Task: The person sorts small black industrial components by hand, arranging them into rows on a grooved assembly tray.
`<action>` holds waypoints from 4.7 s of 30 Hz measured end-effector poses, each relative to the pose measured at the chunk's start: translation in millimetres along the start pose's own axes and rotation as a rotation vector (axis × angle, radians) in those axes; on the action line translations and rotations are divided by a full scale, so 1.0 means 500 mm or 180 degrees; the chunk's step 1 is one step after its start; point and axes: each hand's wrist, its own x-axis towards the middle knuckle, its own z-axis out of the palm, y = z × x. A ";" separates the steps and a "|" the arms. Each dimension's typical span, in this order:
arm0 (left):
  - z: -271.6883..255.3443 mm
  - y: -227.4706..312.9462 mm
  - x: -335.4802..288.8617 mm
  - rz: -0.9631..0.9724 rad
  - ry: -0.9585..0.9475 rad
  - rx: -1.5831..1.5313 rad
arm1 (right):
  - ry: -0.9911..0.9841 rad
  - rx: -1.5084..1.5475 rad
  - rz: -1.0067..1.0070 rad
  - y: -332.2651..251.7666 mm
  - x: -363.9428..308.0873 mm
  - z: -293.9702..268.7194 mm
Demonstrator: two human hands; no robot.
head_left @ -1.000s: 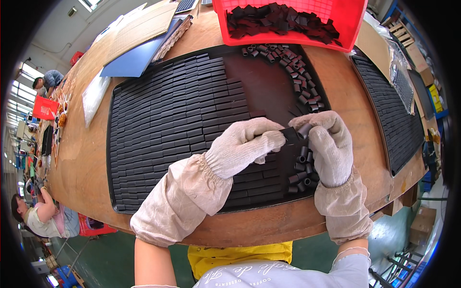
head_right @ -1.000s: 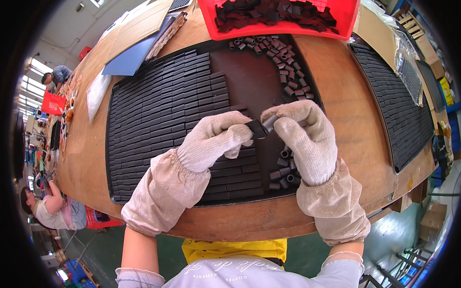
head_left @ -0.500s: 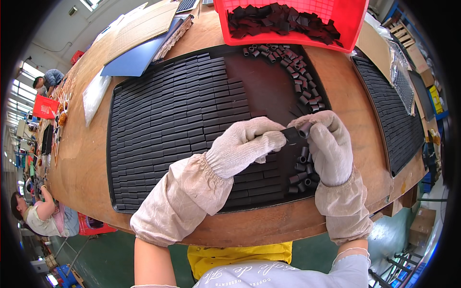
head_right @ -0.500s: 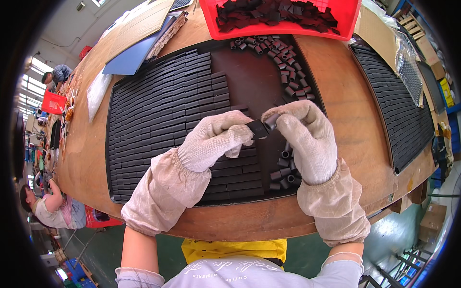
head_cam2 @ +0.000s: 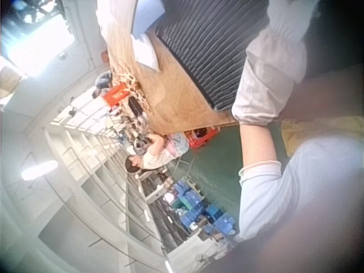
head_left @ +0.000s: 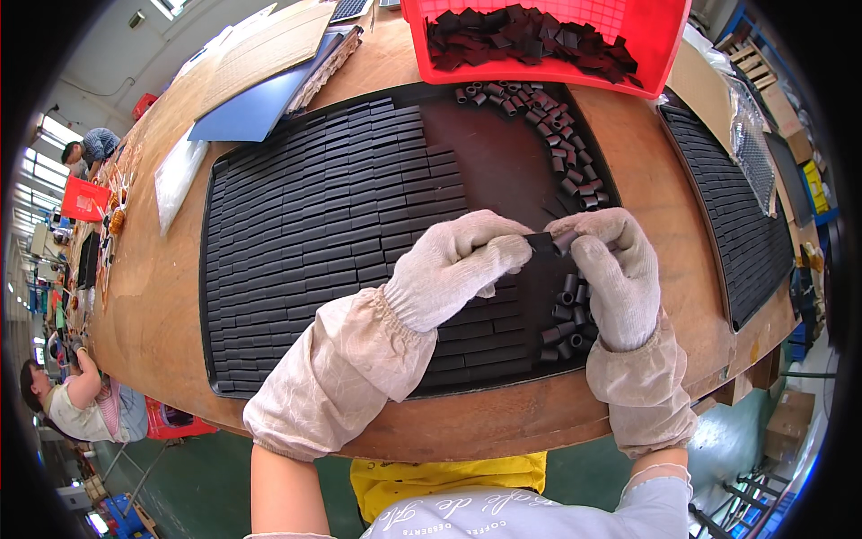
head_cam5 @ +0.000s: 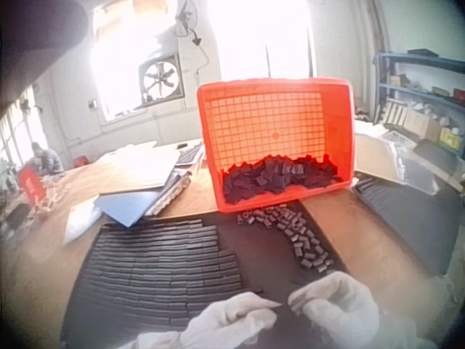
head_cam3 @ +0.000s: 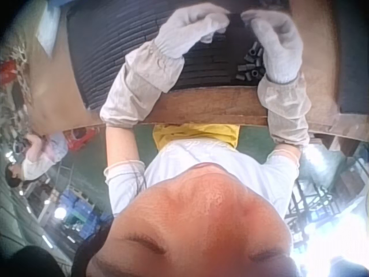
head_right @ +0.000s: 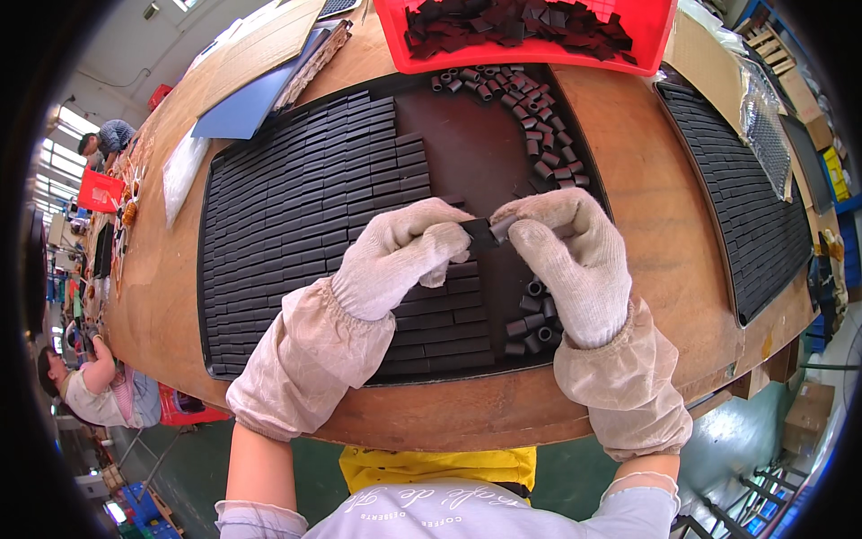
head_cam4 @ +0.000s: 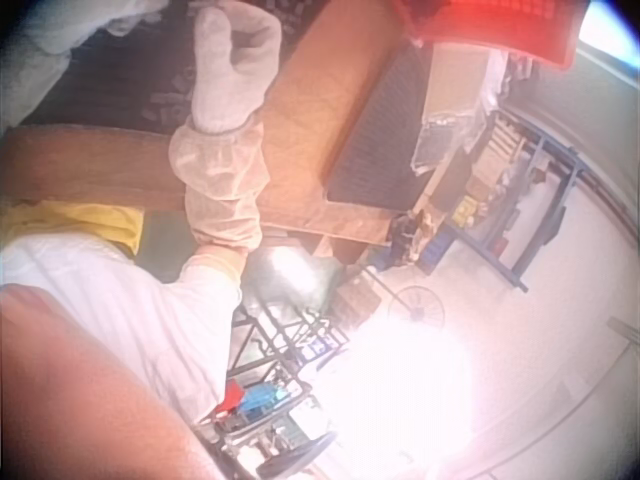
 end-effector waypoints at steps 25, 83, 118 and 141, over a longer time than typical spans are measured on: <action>-0.011 -0.013 0.001 -0.0254 -0.0151 -0.0020 | -0.0385 -0.1295 -0.1325 0.030 0.001 -0.003; -0.099 0.006 0.042 0.0687 0.1736 0.1690 | 0.0308 -0.3777 -0.2076 0.052 0.071 -0.091; -0.044 -0.015 0.048 0.0257 0.0124 -0.0743 | 0.0145 -0.4430 -0.2010 0.078 0.072 -0.099; 0.019 -0.018 -0.013 0.0387 -0.0229 -0.0205 | -0.0567 -0.4615 -0.1352 0.079 0.086 -0.089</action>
